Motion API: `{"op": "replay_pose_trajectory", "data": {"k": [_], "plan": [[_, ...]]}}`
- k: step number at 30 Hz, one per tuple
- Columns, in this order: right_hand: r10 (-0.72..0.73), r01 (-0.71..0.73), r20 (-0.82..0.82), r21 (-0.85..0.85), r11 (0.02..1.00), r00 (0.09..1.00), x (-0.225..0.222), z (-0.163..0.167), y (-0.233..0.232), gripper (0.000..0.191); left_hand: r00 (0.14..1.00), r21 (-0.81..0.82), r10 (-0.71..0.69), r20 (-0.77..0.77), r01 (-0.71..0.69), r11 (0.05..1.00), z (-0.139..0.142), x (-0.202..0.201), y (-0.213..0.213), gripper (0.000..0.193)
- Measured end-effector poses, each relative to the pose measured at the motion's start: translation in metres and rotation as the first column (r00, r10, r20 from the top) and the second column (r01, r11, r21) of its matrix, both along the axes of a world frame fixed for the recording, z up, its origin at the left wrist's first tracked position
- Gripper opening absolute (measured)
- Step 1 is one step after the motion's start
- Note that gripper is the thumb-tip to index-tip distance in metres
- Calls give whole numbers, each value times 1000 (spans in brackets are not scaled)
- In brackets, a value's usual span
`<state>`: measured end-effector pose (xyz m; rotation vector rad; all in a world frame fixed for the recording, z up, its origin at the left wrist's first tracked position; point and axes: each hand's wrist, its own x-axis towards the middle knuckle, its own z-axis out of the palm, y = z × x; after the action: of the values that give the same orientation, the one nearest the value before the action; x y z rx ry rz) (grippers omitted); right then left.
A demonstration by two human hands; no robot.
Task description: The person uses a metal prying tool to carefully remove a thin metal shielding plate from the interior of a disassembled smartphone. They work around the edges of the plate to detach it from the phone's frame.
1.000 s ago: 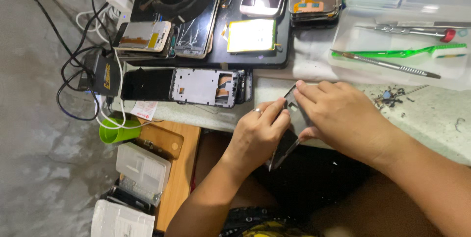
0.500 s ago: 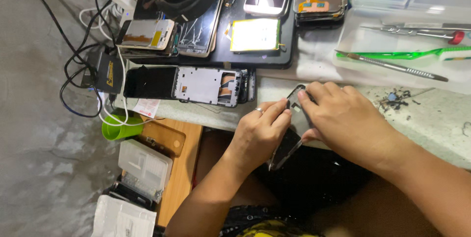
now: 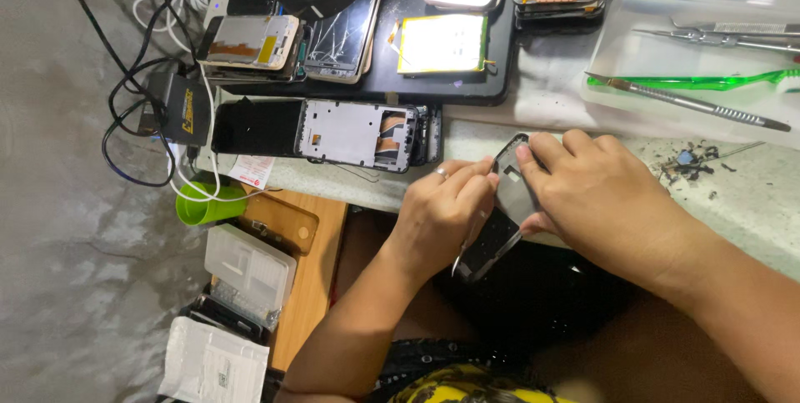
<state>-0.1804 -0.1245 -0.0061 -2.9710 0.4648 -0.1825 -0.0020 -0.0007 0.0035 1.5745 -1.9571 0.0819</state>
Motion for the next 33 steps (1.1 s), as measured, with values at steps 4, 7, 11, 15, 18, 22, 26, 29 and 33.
{"op": "replay_pose_trajectory", "data": {"k": [4, 7, 11, 15, 18, 22, 26, 29, 33], "plan": [[-13, 11, -19, -93, 996, 1000, 1, 4, 1, 87, 1000, -15, -13, -22, 13, 1000, -5, -1, -20, 9], [-26, 23, -40, -81, 996, 999, 0, 8, 2, 86, 1000, -38, -15, -12, 14, 999, -6, -1, -22, 11], [-3, 5, 21, -106, 994, 1000, 1, 10, 2, 85, 999, -11, 39, -11, -39, 999, -2, -1, -2, 12], [-3, -3, -74, -73, 997, 997, 1, 9, 0, 85, 1000, 21, -5, 21, 4, 1000, -1, 1, -6, 12], [5, -5, -3, -139, 990, 1000, 1, 7, 1, 88, 1000, -30, 0, 13, 0, 1000, -4, 0, -19, 12], [-11, 12, 7, -120, 993, 1000, -1, 4, 2, 87, 1000, 11, -12, 16, 12, 1000, -3, 1, -9, 15], [-5, 3, -11, -125, 992, 1000, 0, 2, 0, 88, 999, 55, -5, 32, 3, 998, -4, 3, -7, 13], [5, -4, 9, -143, 990, 1000, -1, 1, 1, 87, 1000, 27, -11, 27, 10, 1000, -7, 1, -17, 14], [-4, 9, 39, -150, 989, 999, -2, 1, 2, 87, 998, 26, -13, 54, 12, 1000, -7, 0, -15, 14]]}}
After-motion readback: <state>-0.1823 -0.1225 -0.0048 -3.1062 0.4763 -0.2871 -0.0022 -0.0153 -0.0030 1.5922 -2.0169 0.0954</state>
